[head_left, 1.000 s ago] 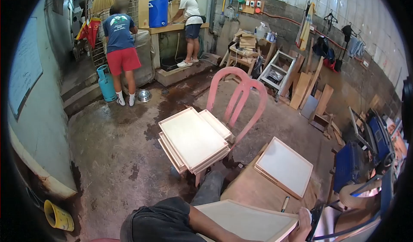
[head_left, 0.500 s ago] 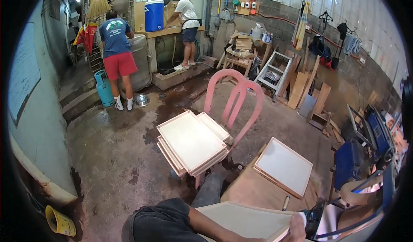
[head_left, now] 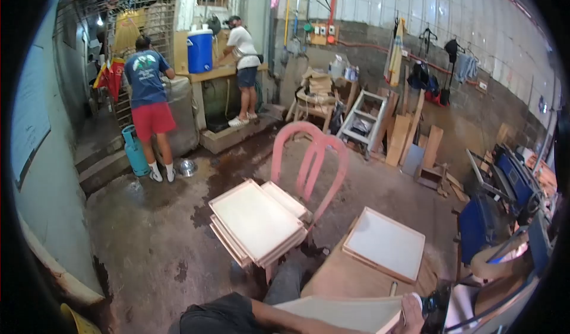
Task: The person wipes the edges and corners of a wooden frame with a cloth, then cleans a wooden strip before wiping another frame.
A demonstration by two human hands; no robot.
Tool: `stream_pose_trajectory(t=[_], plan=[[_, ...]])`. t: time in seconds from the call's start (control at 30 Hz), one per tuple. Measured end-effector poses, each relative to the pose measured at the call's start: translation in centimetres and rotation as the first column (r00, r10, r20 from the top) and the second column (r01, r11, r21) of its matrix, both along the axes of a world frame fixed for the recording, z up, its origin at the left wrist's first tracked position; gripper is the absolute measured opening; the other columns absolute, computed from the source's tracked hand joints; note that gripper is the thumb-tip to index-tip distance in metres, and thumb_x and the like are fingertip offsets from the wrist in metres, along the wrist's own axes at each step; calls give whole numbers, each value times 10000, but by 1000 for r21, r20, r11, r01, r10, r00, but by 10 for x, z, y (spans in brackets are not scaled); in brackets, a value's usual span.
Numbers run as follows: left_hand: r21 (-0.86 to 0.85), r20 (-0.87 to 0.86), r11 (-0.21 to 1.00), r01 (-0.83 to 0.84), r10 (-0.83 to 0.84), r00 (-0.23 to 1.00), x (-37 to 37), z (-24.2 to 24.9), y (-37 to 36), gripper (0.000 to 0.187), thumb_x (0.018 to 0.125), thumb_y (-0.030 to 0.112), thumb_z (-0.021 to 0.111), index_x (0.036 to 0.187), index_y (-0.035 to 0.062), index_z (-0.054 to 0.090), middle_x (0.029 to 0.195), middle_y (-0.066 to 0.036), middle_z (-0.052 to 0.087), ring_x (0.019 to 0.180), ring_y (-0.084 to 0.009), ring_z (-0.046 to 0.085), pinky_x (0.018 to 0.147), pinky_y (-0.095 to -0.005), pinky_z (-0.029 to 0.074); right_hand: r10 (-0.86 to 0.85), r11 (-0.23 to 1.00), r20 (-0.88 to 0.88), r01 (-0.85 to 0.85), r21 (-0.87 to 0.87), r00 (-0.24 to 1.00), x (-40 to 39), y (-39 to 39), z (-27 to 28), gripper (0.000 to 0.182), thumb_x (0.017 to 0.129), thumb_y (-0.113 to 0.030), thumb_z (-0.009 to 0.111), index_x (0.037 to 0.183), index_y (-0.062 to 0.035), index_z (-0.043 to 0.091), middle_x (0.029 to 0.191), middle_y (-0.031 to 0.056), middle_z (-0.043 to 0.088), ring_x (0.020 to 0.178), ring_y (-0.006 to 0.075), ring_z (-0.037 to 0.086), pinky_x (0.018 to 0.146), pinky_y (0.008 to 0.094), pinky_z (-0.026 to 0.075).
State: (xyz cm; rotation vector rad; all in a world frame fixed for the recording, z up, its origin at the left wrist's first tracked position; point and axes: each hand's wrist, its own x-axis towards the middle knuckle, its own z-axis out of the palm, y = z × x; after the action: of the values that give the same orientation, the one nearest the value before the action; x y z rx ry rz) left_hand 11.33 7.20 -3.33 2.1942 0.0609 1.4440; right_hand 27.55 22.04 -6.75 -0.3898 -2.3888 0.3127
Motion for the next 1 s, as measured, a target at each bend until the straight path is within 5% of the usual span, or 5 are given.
stream_pose_trajectory(t=[0.2, 0.33, 0.73, 0.9, 1.0], plan=[[27, -158, 844, -536, 533, 831, -49, 44, -39, 354, 788, 7, 696, 1130, 36, 608, 1166, -137, 572, 1033, -305, 610, 839, -384, 517, -87, 992, -57, 82, -94, 995, -13, 9, -3, 421, 823, 32, 490, 1227, 73, 603, 1194, 307, 635, 1149, 507, 595, 1045, 493, 452], [-62, -165, 565, -823, 807, 566, -53, 27, -44, 386, 821, 34, 682, 1196, 16, 588, 1186, -151, 639, 935, -343, 667, 766, -410, 551, -68, 988, -165, 44, -145, 984, -30, -14, 6, 422, 812, 59, 526, 1228, 76, 592, 1175, 309, 636, 1099, 489, 617, 1008, 479, 465], [-69, -50, 423, -903, 903, 427, -27, 14, -11, 397, 742, 149, 810, 1070, 60, 604, 893, -122, 642, 763, -322, 661, 655, -393, 536, -31, 993, 31, 35, -113, 999, -8, -40, 43, 590, 804, 75, 448, 1384, 24, 546, 1313, 236, 616, 1218, 402, 595, 1071, 429, 451], [-296, -45, 449, -843, 875, 482, -10, 13, -7, 517, 745, 159, 817, 1150, 58, 512, 886, -109, 642, 749, -319, 662, 649, -393, 538, 347, 931, -94, -355, -80, 933, -6, -67, 91, 669, 754, 84, 496, 1420, 18, 513, 1307, 262, 611, 1239, 390, 590, 1067, 424, 459], [-314, -49, 444, -839, 875, 482, -14, 15, -8, 573, 753, 166, 819, 1198, 55, 476, 873, -104, 641, 723, -318, 666, 637, -395, 539, 110, 985, 55, -102, -141, 992, -5, -47, 67, 696, 766, 122, 491, 1454, 17, 464, 1273, 274, 625, 1203, 398, 610, 1048, 432, 472]])
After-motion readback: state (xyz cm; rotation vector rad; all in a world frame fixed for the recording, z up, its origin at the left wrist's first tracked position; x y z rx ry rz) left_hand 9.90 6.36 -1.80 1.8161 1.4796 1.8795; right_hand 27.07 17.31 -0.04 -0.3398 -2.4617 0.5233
